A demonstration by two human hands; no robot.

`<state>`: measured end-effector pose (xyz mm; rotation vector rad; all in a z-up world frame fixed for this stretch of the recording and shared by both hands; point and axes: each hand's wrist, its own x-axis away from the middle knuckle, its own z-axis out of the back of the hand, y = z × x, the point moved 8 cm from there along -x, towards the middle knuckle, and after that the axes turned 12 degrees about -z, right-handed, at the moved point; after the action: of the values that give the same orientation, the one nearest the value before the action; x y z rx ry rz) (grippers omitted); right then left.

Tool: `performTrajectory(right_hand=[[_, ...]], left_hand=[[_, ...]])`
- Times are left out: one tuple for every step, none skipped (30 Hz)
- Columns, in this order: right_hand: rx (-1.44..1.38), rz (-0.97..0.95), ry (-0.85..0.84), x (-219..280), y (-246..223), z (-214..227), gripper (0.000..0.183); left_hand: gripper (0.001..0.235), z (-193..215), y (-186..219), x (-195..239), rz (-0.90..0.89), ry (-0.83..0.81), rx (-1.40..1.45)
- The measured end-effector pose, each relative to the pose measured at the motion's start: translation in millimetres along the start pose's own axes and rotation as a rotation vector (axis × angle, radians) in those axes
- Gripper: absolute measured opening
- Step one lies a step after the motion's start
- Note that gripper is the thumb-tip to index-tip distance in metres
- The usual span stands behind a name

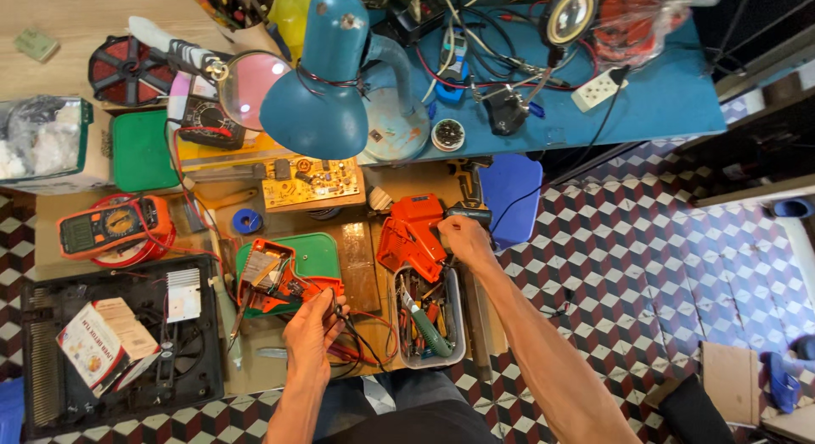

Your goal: The person disassembles an orange handheld device, uses a heat gun on its internal components, and manipulates wires with pliers and a screwdriver. The person works at a cluttered bench with various tools and electronic parts visible.

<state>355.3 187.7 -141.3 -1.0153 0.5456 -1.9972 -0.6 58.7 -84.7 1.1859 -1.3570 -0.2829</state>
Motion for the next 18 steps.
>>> performTrajectory(right_hand=[[0.05, -0.05, -0.047, -16.6, 4.5, -16.0, 0.04], [0.102, -0.099, -0.093, -29.8, 9.8, -29.9, 0.042], [0.223, -0.137, -0.178, -40.6, 14.5, -45.6, 0.046], [0.347, -0.173, -0.258, -50.1, 18.4, -58.5, 0.05], [0.472, -0.207, -0.338, -55.4, 23.1, -70.3, 0.055], [0.378, -0.245, -0.401, -59.5, 23.8, -77.2, 0.05], [0.285, -0.283, -0.463, -61.8, 23.7, -83.0, 0.047], [0.193, -0.328, -0.523, -61.3, 24.8, -86.3, 0.046], [0.253, -0.299, -0.533, -63.7, 21.1, -86.6, 0.047], [0.311, -0.277, -0.539, -64.4, 19.7, -83.7, 0.047], [0.369, -0.254, -0.545, -64.0, 17.7, -80.1, 0.049], [0.246, -0.269, -0.564, -63.7, 13.0, -74.6, 0.046], [0.122, -0.283, -0.582, -62.6, 7.7, -67.4, 0.044], [-0.003, -0.296, -0.598, -60.7, 0.8, -62.6, 0.042], [0.003, -0.331, -0.619, -58.7, -3.2, -59.5, 0.041], [0.007, -0.365, -0.635, -58.1, -8.3, -54.1, 0.04], [0.011, -0.399, -0.651, -54.9, -12.2, -49.2, 0.04], [0.0, -0.399, -0.64, -50.7, -18.1, -45.4, 0.038]], left_hand=[[0.028, -0.3, -0.3, 0.0, 0.004, 0.007, 0.006], [0.028, -0.6, -0.6, 0.9, 0.008, 0.015, 0.011], [0.028, -0.4, -0.6, 2.2, 0.012, 0.022, 0.016], [0.028, -0.5, -0.9, 3.0, 0.019, 0.038, 0.014], [0.027, -0.3, -0.9, 3.9, 0.026, 0.053, 0.012], [0.027, -0.7, -0.7, 3.1, 0.032, 0.067, 0.013], [0.027, -0.9, 1.0, 1.6, 0.027, 0.068, 0.012], [0.027, -0.9, 0.9, 1.1, 0.026, 0.066, 0.01], [0.027, -0.2, 0.8, 0.5, 0.026, 0.065, 0.008], [0.027, 1.2, -0.3, 0.5, 0.025, 0.074, 0.014], [0.026, 2.4, -1.4, 0.0, 0.024, 0.083, 0.02], [0.026, 2.7, -1.5, -1.5, 0.021, 0.089, 0.027], [0.026, 2.1, -2.6, -2.0, 0.027, 0.086, 0.03], [0.026, 2.4, -3.0, -2.3, 0.032, 0.083, 0.032], [0.027, 2.8, -3.6, -1.5, 0.037, 0.08, 0.033], [0.027, 3.3, -3.5, -1.6, 0.039, 0.081, 0.023], [0.027, 4.0, -3.2, -1.5, 0.04, 0.082, 0.014], [0.026, 4.8, -2.6, -1.3, 0.042, 0.083, 0.003]])
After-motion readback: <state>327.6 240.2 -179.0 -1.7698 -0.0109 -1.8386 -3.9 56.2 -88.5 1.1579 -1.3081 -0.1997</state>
